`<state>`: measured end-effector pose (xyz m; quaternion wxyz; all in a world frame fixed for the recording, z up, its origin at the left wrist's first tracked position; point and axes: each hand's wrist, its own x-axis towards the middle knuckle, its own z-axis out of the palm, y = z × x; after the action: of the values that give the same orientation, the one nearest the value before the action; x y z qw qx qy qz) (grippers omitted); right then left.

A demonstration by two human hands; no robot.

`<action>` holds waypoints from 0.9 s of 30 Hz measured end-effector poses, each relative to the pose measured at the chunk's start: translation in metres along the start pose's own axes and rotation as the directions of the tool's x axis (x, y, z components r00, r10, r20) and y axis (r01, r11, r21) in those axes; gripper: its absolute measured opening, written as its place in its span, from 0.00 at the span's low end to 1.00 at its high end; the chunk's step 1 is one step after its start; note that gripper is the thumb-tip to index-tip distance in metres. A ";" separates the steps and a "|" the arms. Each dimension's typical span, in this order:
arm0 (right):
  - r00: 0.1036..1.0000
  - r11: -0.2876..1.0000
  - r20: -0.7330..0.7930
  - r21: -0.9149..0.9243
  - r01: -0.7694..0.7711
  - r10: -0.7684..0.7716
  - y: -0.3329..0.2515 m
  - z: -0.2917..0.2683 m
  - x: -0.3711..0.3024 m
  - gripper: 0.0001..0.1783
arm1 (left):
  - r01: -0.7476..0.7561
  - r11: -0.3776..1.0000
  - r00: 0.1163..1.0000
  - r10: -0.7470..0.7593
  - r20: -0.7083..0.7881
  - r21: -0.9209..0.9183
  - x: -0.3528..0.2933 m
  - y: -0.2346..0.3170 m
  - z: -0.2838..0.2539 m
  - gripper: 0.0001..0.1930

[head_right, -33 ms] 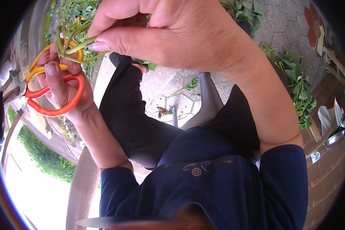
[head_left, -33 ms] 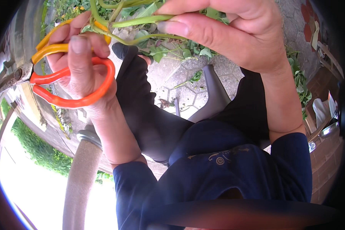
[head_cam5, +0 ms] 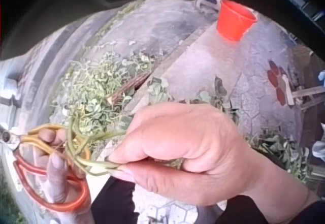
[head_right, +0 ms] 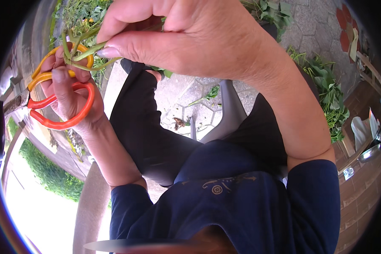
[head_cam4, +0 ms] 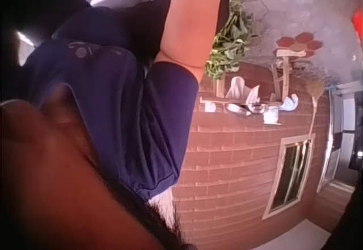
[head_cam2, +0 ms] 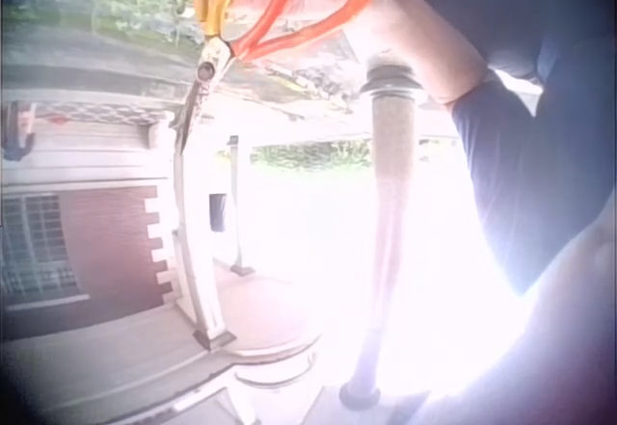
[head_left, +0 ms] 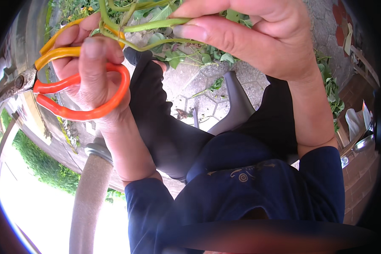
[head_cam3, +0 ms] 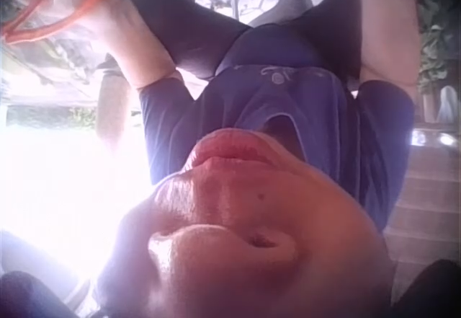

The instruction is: Trimming the stems and leaves of water spinach using a pair of scissors.

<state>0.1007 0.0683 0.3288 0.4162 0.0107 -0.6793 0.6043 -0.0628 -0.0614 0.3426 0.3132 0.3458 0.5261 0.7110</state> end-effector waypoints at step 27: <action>0.970 0.977 0.112 -0.005 -0.215 0.215 -0.013 -0.007 0.002 0.04 | 0.287 0.958 0.931 -0.283 -0.232 -0.018 0.011 -0.001 -0.013 0.04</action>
<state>0.1103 0.0717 0.3402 0.3096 -0.0278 -0.6966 0.6466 -0.0793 -0.0595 0.3403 0.3466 0.1829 0.6095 0.6892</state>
